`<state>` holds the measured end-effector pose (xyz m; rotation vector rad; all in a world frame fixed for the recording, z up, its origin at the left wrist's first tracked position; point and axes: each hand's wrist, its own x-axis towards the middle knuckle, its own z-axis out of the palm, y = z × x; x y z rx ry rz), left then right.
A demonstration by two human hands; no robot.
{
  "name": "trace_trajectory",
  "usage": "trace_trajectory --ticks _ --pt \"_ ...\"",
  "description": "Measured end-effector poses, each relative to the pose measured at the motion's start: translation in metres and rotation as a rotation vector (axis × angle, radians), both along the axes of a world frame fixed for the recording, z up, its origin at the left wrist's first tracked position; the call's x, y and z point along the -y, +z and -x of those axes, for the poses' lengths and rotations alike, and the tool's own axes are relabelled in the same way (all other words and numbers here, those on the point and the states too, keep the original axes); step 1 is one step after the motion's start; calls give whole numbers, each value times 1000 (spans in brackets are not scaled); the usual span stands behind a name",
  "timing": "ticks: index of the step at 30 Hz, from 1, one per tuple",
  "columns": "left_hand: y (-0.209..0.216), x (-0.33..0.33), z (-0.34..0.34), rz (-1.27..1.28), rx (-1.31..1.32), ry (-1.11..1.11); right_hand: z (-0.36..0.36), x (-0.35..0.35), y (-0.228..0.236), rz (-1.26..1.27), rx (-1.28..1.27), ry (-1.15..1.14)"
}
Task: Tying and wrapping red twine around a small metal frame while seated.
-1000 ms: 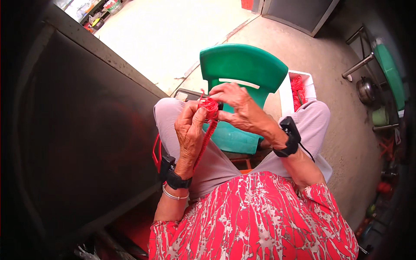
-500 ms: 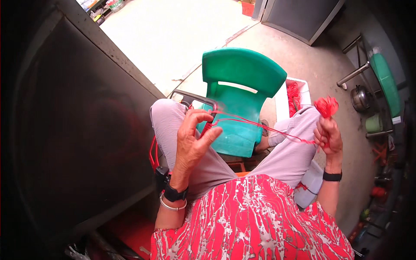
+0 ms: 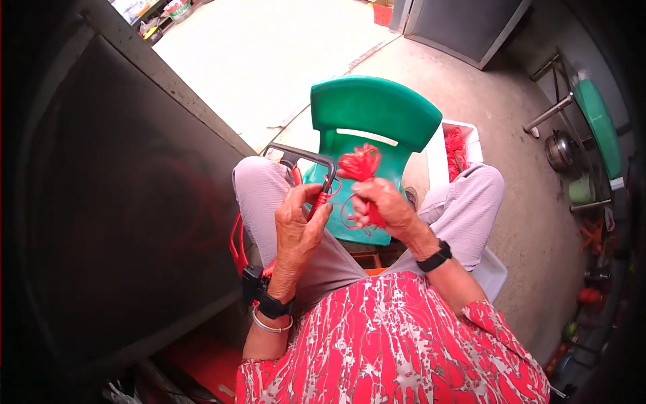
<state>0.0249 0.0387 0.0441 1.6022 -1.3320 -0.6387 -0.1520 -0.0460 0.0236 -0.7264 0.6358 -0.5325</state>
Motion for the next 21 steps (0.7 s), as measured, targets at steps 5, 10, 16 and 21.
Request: trace_trajectory --ticks 5,10,16,21 --pt "-3 -2 -1 -19 -91 38 -7 -23 -6 -182 98 112" --pt "4 1 -5 -26 -259 -5 15 -20 -15 -289 244 47" --pt "8 5 -7 -42 -252 -6 15 -18 -12 -367 303 40" --pt "6 6 -9 -59 -197 -10 10 -12 -22 -368 331 62"
